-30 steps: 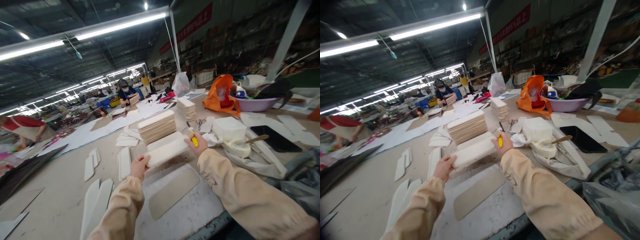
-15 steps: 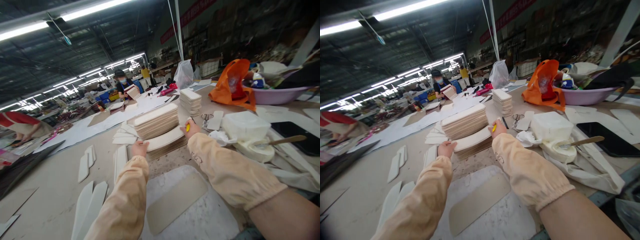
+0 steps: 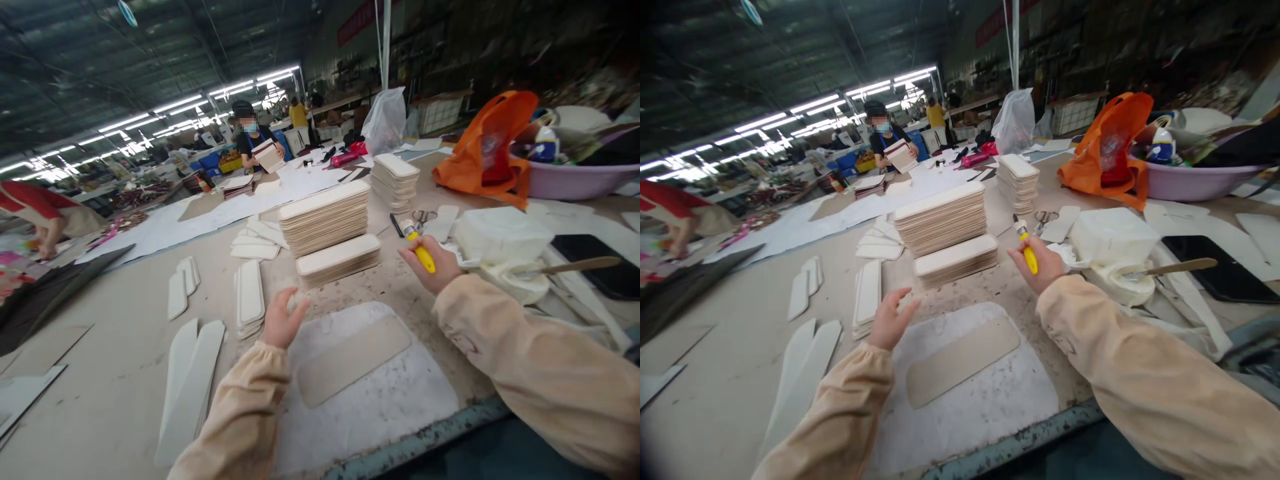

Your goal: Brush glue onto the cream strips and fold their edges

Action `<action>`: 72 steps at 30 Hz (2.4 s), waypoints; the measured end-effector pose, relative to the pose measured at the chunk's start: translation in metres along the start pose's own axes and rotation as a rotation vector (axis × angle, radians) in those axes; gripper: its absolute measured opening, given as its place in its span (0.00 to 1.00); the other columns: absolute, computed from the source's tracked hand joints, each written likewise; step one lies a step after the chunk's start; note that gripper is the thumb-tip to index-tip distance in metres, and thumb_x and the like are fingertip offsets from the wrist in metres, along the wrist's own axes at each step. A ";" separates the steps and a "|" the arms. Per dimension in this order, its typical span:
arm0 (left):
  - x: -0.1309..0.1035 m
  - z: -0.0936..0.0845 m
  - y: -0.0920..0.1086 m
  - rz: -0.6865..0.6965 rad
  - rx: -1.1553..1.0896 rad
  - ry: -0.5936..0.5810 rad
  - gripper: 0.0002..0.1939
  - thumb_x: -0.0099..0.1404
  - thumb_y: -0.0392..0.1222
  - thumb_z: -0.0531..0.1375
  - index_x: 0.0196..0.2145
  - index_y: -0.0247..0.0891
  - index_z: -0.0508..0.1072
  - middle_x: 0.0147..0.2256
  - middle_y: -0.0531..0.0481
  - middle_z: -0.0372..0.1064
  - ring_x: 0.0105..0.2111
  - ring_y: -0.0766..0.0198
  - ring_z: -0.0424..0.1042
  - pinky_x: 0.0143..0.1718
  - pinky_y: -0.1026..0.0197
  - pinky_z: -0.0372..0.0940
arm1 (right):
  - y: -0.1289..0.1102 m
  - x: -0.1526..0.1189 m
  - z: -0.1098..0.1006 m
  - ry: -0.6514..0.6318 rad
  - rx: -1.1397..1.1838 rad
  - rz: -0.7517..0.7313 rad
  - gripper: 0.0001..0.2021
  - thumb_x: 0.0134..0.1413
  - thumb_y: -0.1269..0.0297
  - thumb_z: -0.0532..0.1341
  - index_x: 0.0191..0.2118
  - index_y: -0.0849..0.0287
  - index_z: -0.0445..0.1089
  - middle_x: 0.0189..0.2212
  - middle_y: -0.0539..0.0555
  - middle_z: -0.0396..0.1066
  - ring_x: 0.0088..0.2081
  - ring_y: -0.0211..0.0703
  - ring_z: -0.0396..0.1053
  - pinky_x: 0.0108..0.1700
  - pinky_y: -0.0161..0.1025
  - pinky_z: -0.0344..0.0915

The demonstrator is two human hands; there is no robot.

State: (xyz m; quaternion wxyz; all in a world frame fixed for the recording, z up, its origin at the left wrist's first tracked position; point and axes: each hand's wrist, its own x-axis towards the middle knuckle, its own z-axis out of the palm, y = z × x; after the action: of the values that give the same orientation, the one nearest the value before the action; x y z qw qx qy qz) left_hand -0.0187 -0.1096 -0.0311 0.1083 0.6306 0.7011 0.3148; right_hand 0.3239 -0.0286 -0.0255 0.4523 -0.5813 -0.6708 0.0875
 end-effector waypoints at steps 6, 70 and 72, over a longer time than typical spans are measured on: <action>-0.127 -0.015 -0.026 0.389 0.179 -0.240 0.30 0.61 0.50 0.60 0.58 0.36 0.63 0.59 0.35 0.60 0.60 0.44 0.58 0.56 0.39 0.60 | 0.001 -0.085 -0.026 -0.396 0.058 -0.211 0.09 0.57 0.56 0.58 0.36 0.56 0.62 0.40 0.59 0.73 0.42 0.49 0.72 0.41 0.43 0.67; -0.180 -0.038 -0.032 0.576 0.091 -0.165 0.12 0.64 0.36 0.55 0.42 0.42 0.75 0.42 0.46 0.73 0.46 0.57 0.68 0.50 0.52 0.65 | -0.072 -0.097 -0.007 -0.637 0.323 0.480 0.13 0.42 0.52 0.62 0.25 0.58 0.69 0.12 0.44 0.56 0.14 0.33 0.52 0.16 0.33 0.49; -0.179 -0.038 -0.032 0.574 0.094 -0.163 0.12 0.63 0.35 0.55 0.42 0.42 0.75 0.42 0.46 0.73 0.46 0.57 0.68 0.50 0.52 0.65 | -0.063 -0.089 -0.020 -0.612 0.242 0.469 0.12 0.42 0.53 0.62 0.23 0.57 0.69 0.11 0.44 0.56 0.14 0.34 0.52 0.16 0.33 0.49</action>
State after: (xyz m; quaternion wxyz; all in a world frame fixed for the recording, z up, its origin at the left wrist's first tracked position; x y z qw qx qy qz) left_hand -0.0336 -0.2922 -0.0641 0.0418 0.8305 0.4970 0.2480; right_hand 0.2861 -0.1324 -0.0181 0.2644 -0.6082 -0.6085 0.4357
